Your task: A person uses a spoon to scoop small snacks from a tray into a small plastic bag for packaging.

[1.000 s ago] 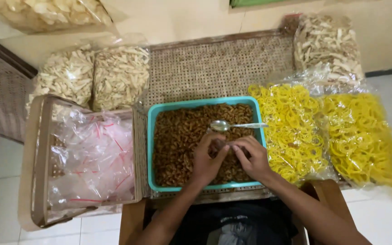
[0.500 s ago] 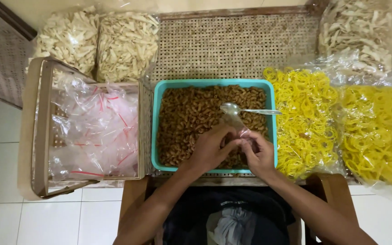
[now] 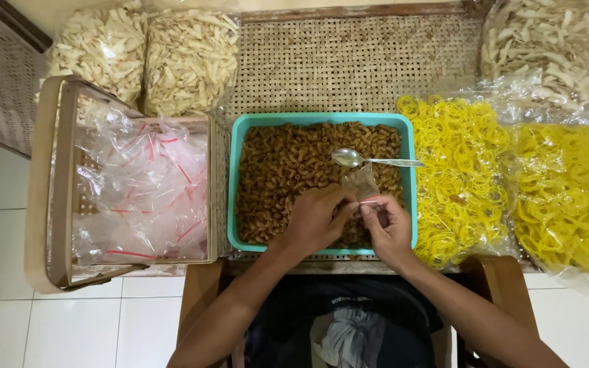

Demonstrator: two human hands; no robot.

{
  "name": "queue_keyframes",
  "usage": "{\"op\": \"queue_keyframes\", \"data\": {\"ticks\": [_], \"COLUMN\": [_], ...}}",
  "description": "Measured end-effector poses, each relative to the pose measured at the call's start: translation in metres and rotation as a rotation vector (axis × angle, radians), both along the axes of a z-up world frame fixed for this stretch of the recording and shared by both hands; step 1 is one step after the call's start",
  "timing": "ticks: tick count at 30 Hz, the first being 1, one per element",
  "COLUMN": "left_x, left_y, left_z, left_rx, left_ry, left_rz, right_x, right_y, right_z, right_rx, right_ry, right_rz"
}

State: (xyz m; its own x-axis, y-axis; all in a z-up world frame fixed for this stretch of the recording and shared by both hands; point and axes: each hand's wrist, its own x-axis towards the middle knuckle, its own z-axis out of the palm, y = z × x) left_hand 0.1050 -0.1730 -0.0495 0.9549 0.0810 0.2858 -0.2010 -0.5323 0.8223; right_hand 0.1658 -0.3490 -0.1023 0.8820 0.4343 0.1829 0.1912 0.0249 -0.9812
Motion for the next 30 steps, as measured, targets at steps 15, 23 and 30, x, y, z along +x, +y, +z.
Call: {"op": "queue_keyframes", "data": {"ticks": [15, 23, 30], "left_x": [-0.002, -0.002, -0.002], "left_y": [-0.002, -0.003, -0.007], "left_z": [0.014, 0.000, -0.016], "left_rx": [0.119, -0.120, 0.058], "left_ry": [-0.033, 0.029, -0.018], "left_rz": [-0.198, -0.029, 0.044], "right_x": [0.014, 0.014, 0.008], "right_y": [-0.012, -0.006, -0.003], "right_z": [-0.019, -0.011, 0.002], "right_rx": [-0.028, 0.108, 0.038], "right_ry": [0.113, 0.149, 0.086], "right_rz": [0.082, 0.132, 0.095]}}
